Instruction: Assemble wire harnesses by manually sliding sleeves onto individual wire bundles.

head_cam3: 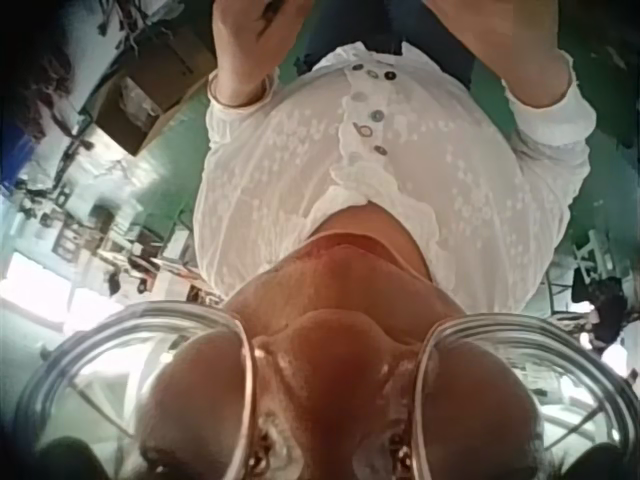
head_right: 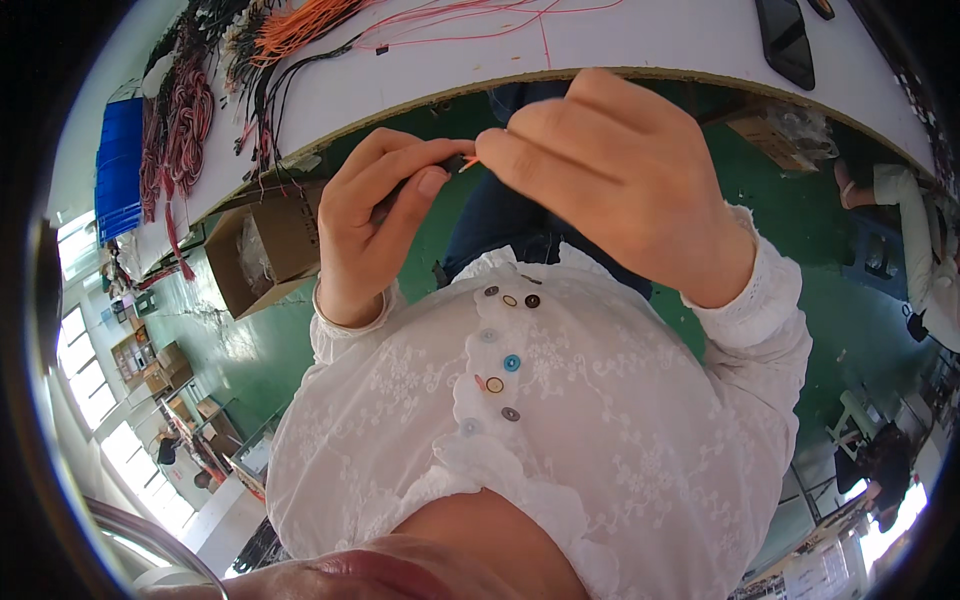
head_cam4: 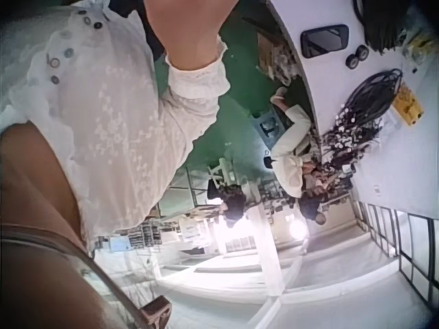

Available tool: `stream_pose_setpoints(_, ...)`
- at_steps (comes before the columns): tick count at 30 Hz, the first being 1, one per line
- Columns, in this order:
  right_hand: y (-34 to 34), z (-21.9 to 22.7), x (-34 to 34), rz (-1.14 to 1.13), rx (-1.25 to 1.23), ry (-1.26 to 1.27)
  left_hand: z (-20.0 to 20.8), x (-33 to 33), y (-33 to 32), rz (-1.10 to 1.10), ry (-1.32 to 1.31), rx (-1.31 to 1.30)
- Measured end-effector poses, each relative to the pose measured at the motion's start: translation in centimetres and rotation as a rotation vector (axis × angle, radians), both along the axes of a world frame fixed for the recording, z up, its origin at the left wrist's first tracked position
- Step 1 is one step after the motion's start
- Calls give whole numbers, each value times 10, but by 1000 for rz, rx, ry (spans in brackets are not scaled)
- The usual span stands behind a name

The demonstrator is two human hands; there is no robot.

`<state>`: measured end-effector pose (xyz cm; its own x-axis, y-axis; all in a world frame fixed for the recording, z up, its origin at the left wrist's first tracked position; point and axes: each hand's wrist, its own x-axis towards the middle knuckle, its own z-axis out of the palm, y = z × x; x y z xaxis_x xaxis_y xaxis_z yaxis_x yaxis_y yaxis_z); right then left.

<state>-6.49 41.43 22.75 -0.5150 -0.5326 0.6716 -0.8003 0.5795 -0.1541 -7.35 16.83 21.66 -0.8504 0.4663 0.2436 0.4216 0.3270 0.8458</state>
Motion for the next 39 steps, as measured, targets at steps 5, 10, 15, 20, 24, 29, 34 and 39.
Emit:
stream_pose_setpoints(5, 3, -4, -6, 46, -201, -358, 0, -1, 2, -50, -20, 22)
stream_pose_setpoints(10, -1, -8, -2, 40, -261, -471, 0, -1, -1, -50, -51, 36)
stream_pose_setpoints(15, -2, -7, -1, 25, -207, -433, -3, 0, -1, -40, -52, 27)
stream_pose_setpoints(20, -4, -9, -2, 29, -161, -370, -4, -1, -3, -40, -23, -8)
stream_pose_setpoints(24, -6, -9, -2, 42, -153, -375, -9, -2, -3, -32, 12, 29)
stream_pose_setpoints(29, -7, -11, -2, 23, -130, -324, -11, -3, -1, -40, 71, 32)
stream_pose_setpoints(34, -12, -12, -1, -2, -113, -320, -10, -4, -4, -53, 45, -7)
stream_pose_setpoints(39, -11, -12, -2, 20, -41, -227, -12, -7, -9, -110, -17, 19)
